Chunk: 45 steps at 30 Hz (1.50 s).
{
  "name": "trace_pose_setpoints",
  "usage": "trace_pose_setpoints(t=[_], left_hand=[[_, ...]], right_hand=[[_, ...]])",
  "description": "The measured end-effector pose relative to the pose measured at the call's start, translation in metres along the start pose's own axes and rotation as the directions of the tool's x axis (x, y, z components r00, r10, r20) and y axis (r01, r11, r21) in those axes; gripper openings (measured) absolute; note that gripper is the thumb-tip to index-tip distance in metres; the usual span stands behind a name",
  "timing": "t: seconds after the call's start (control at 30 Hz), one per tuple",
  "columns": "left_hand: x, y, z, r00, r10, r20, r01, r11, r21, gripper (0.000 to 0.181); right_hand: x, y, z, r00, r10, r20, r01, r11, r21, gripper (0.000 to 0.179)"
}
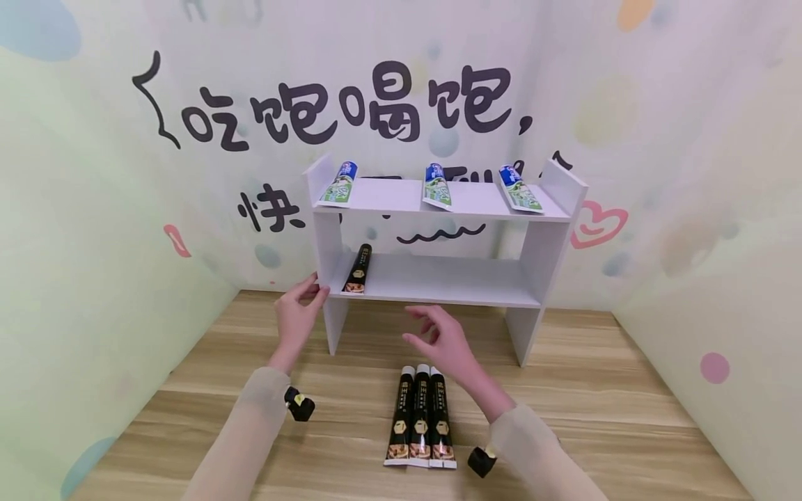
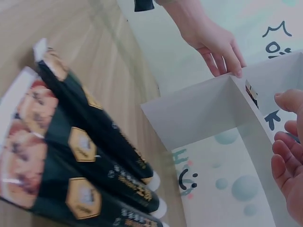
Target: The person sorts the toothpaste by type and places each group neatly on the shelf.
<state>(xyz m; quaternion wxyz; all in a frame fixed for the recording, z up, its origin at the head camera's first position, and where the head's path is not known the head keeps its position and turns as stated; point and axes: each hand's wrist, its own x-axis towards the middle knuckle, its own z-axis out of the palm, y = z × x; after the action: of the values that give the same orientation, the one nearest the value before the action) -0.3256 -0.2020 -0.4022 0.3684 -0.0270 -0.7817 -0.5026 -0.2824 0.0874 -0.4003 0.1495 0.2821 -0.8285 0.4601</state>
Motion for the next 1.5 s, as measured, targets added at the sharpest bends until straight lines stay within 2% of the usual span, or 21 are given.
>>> trace_pose_setpoints(t=[0.2, 0.43, 0.8, 1.17, 1.5], left_hand=[[0.001, 0.001, 0.0, 1.0, -0.017, 0.012, 0.017, 1.0, 0.0, 0.037], [0.001, -0.001, 0.001, 1.0, -0.021, 0.015, 0.021, 1.0, -0.007, 0.036], [0.0, 0.0, 0.002, 1.0, -0.018, 0.004, 0.018, 1.0, -0.012, 0.036], [0.001, -0.002, 0.001, 1.0, -0.025, 0.016, 0.025, 1.0, -0.008, 0.037], [0.0, -0.001, 0.001, 1.0, -0.018, 0.009, 0.018, 1.0, -0.012, 0.036]], right_hand=[[-0.016, 0.003, -0.004, 0.999, 0.041, -0.015, -0.041, 0.999, -0.004, 0.049], [-0.035, 0.01, -0.006, 0.99, 0.138, -0.024, -0.138, 0.99, 0.001, 0.054], [-0.058, 0.024, -0.007, 0.981, 0.186, -0.059, -0.187, 0.982, -0.009, 0.058], [-0.076, 0.03, -0.006, 0.965, 0.259, -0.028, -0.259, 0.966, -0.003, 0.063], [-0.085, 0.038, -0.006, 0.959, 0.284, -0.013, -0.284, 0.958, -0.039, 0.065]])
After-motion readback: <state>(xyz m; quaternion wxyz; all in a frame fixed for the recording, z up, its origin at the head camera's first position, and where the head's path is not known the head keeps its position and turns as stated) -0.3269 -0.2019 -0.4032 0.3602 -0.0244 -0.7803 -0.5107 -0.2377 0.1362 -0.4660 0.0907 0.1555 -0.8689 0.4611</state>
